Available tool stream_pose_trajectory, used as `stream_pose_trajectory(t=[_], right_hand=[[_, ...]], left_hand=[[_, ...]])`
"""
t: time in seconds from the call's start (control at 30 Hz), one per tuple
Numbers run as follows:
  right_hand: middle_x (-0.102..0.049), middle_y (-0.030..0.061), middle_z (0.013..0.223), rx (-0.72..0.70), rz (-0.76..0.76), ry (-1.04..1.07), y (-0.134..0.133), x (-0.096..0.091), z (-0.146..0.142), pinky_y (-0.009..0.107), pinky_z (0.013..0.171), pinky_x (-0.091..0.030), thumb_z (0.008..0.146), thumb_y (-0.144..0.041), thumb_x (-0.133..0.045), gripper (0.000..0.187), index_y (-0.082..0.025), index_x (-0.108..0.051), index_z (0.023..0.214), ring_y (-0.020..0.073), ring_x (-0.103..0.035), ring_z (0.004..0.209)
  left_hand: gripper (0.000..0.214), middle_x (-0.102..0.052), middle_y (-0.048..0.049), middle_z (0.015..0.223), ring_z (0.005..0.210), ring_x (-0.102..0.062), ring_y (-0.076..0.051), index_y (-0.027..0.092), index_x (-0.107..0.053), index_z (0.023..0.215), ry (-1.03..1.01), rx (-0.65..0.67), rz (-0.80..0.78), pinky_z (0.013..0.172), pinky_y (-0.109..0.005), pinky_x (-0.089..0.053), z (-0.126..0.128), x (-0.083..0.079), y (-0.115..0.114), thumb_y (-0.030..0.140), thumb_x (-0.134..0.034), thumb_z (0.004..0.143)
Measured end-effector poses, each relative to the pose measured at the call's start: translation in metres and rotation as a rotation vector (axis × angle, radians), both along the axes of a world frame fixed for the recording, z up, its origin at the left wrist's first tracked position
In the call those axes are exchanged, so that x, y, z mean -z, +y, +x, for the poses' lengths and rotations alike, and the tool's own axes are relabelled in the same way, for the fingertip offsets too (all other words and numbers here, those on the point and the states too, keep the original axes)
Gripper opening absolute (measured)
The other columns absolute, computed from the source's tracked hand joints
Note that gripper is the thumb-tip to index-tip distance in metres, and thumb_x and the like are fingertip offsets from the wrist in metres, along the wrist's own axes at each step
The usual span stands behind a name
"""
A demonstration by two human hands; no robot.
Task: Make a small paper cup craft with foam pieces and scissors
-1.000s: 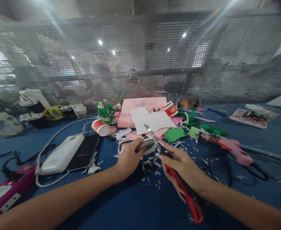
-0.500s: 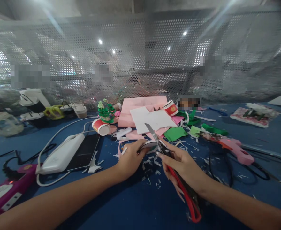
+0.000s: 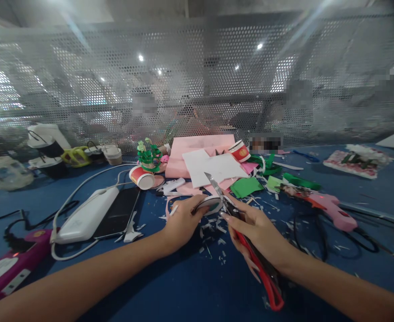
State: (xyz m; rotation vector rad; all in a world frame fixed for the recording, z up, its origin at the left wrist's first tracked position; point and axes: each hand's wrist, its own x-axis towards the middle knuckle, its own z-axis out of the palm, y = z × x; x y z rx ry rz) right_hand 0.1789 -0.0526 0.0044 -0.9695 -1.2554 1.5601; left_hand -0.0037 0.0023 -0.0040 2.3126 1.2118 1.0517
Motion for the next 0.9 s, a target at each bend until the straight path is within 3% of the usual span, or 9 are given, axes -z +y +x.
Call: stream_pose_trajectory(t=[0.13, 0.33, 0.57, 0.77, 0.9], right_hand=[[-0.055, -0.0069, 0.054, -0.005, 0.003, -0.007, -0.0011, -0.0011, 0.0001, 0.018, 0.025, -0.041, 0.086, -0.033, -0.056, 0.076, -0.029, -0.013, 0.149, 0.0080, -0.044, 0.029], [-0.055, -0.0073, 0.052, 0.003, 0.007, -0.039, -0.0029, -0.0038, -0.0019, 0.018, 0.027, -0.041, 0.086, -0.032, -0.056, 0.076, -0.027, -0.014, 0.149, 0.0077, -0.045, 0.029], [-0.055, -0.0072, 0.052, 0.003, 0.081, -0.079, -0.0015, 0.0010, -0.0012, 0.018, 0.031, -0.041, 0.086, -0.032, -0.055, 0.076, -0.024, -0.014, 0.149, 0.0076, -0.047, 0.031], [-0.054, -0.0072, 0.052, 0.013, 0.098, -0.114, -0.0030, -0.0001, -0.0026, 0.018, 0.032, -0.042, 0.086, -0.032, -0.055, 0.074, -0.023, -0.017, 0.149, 0.0074, -0.048, 0.031], [-0.055, -0.0070, 0.052, 0.012, 0.090, -0.137, -0.0055, -0.0012, -0.0031, 0.016, 0.029, -0.040, 0.086, -0.033, -0.055, 0.075, -0.024, -0.016, 0.149, 0.0072, -0.047, 0.030]], left_hand=[[0.014, -0.066, 0.0026, 0.075, 0.065, -0.056, -0.010, 0.019, -0.065, 0.090, -0.006, 0.021, 0.011, 0.062, -0.020, -0.042, 0.0006, 0.0008, -0.0001, 0.022, -0.052, 0.086], [0.013, -0.066, 0.0029, 0.072, 0.063, -0.055, -0.011, 0.018, -0.066, 0.089, -0.028, -0.084, -0.038, 0.059, -0.020, -0.041, 0.0016, 0.0008, -0.0012, 0.019, -0.054, 0.083], [0.020, -0.068, 0.0023, 0.074, 0.064, -0.057, -0.010, 0.021, -0.067, 0.096, 0.034, 0.045, 0.034, 0.062, -0.020, -0.042, 0.0014, -0.0010, -0.0045, 0.017, -0.051, 0.085], [0.014, -0.066, 0.0024, 0.069, 0.061, -0.055, -0.011, 0.018, -0.066, 0.085, -0.011, -0.086, -0.021, 0.057, -0.020, -0.041, 0.0025, 0.0003, -0.0013, 0.018, -0.053, 0.083], [0.017, -0.068, 0.0009, 0.077, 0.067, -0.059, -0.012, 0.019, -0.066, 0.094, 0.049, 0.019, 0.027, 0.063, -0.022, -0.043, 0.0021, 0.0001, -0.0055, 0.022, -0.050, 0.087]])
